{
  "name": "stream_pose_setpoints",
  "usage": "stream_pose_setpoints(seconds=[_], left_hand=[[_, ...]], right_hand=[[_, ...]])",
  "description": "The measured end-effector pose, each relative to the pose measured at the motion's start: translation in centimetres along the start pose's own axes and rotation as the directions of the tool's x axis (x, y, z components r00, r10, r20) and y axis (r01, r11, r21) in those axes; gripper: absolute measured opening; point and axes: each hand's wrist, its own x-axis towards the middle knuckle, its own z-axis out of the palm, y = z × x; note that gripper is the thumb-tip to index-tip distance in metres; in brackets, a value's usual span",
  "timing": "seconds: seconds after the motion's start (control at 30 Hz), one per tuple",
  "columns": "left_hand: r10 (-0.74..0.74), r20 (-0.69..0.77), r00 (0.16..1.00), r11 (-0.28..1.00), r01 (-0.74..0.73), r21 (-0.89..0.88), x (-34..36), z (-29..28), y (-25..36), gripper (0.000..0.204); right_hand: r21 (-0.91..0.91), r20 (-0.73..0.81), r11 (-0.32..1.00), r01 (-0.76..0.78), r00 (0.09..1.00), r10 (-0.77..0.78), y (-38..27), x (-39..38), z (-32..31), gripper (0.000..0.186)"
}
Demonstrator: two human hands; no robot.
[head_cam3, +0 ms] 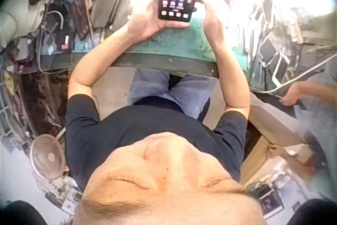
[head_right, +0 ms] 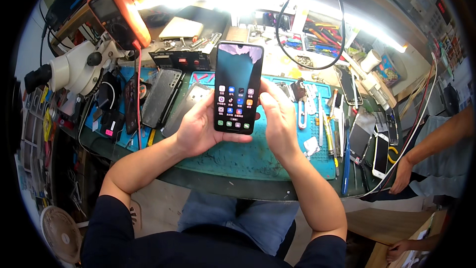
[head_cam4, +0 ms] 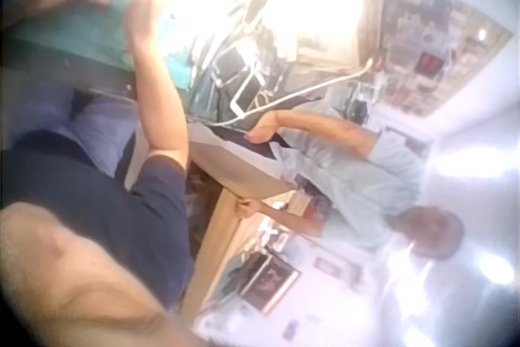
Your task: The person holds a mobile phone and interacts with the touch screen, then uses a screwdriver to remove several screws from the internal chassis of another partially disassembled mobile phone on a green work mat.
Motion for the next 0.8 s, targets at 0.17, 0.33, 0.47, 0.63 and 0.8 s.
stream_pose_setpoints(seconds=[0.17, 0.33, 0.47, 0.63, 0.8], left_hand=[[0.012, -0.002, 1.0, 1.0, -0.012, 0.018, -0.02, 0.23, 0.19, 0.062], [0.018, -0.014, 1.0, 0.999, -0.018, 0.045, -0.07, 0.02, 0.08, 0.059], [0.02, -0.023, 1.0, 0.997, -0.018, 0.074, -0.12, 0.42, 0.07, 0.058], [0.028, 0.005, 1.0, 0.996, -0.028, 0.086, -0.25, 0.12, -0.15, 0.059], [0.019, -0.003, 1.0, 0.994, -0.019, 0.103, -0.19, 0.2, -0.22, 0.061]], right_hand=[[0.019, -0.014, 1.0, -0.007, 1.0, 0.007, -0.12, -0.16, 0.42, 0.045], [-0.016, -0.006, 1.0, 0.009, 1.0, -0.009, 0.32, -0.15, 0.01, 0.042], [-0.039, -0.054, 0.999, -0.032, 0.998, 0.029, 0.19, -0.3, 0.17, 0.036], [-0.102, -0.076, 0.994, -0.028, 0.997, 0.021, 0.57, -0.11, 0.18, 0.029], [-0.076, -0.104, 0.995, -0.06, 0.993, 0.052, 0.25, -0.33, 0.31, 0.028]])
